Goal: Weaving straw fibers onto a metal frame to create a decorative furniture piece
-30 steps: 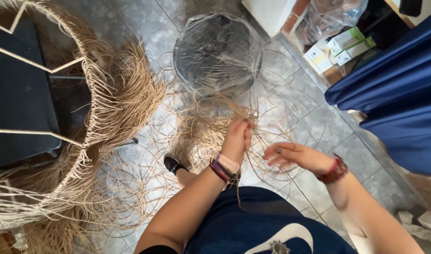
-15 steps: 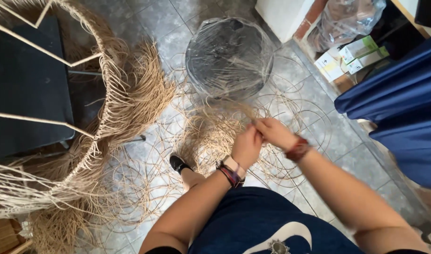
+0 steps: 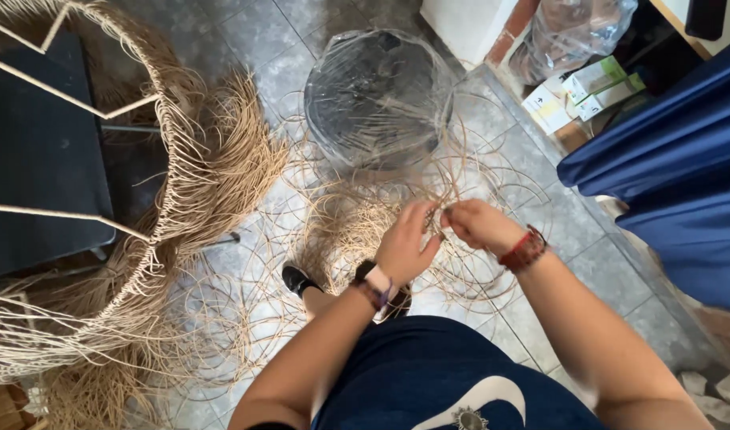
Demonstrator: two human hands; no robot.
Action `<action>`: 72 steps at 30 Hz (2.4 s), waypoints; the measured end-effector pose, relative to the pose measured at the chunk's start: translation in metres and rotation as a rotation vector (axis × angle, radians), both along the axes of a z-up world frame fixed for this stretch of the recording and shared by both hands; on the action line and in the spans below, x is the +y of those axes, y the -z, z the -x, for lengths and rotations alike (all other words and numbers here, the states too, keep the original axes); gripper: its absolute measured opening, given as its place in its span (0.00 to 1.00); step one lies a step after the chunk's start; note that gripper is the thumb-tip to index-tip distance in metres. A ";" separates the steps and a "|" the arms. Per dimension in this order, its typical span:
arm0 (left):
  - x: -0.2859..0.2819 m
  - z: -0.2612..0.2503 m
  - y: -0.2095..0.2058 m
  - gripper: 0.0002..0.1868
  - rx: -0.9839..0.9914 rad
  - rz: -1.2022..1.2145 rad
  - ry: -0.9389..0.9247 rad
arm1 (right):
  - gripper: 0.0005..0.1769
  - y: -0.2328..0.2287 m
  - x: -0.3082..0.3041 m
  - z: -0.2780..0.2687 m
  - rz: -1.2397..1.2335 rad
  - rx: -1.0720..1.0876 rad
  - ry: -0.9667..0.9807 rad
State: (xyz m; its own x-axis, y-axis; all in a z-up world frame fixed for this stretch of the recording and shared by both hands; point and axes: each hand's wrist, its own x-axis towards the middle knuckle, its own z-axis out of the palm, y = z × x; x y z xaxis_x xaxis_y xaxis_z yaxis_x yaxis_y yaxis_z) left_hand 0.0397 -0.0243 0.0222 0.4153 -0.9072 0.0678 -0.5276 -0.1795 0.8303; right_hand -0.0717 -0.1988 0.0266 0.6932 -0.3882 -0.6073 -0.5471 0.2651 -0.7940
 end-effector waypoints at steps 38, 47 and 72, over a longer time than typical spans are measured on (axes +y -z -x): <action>-0.014 0.014 -0.036 0.14 1.118 0.229 -0.147 | 0.23 -0.054 0.014 0.043 -0.351 -0.215 0.163; 0.007 0.028 0.062 0.33 0.890 0.380 0.078 | 0.17 -0.056 0.038 -0.025 -0.078 -0.355 -0.014; 0.206 -0.067 -0.139 0.13 0.693 1.146 -1.130 | 0.21 -0.127 0.175 -0.164 0.233 -0.383 -1.311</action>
State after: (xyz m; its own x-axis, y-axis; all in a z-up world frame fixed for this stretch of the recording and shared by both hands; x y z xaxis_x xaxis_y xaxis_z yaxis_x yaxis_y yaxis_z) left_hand 0.1062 0.1813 0.1615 0.9798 0.1964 -0.0368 -0.0928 0.6102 0.7868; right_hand 0.0925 -0.0242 0.1538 0.7337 0.6046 -0.3101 -0.0310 -0.4261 -0.9042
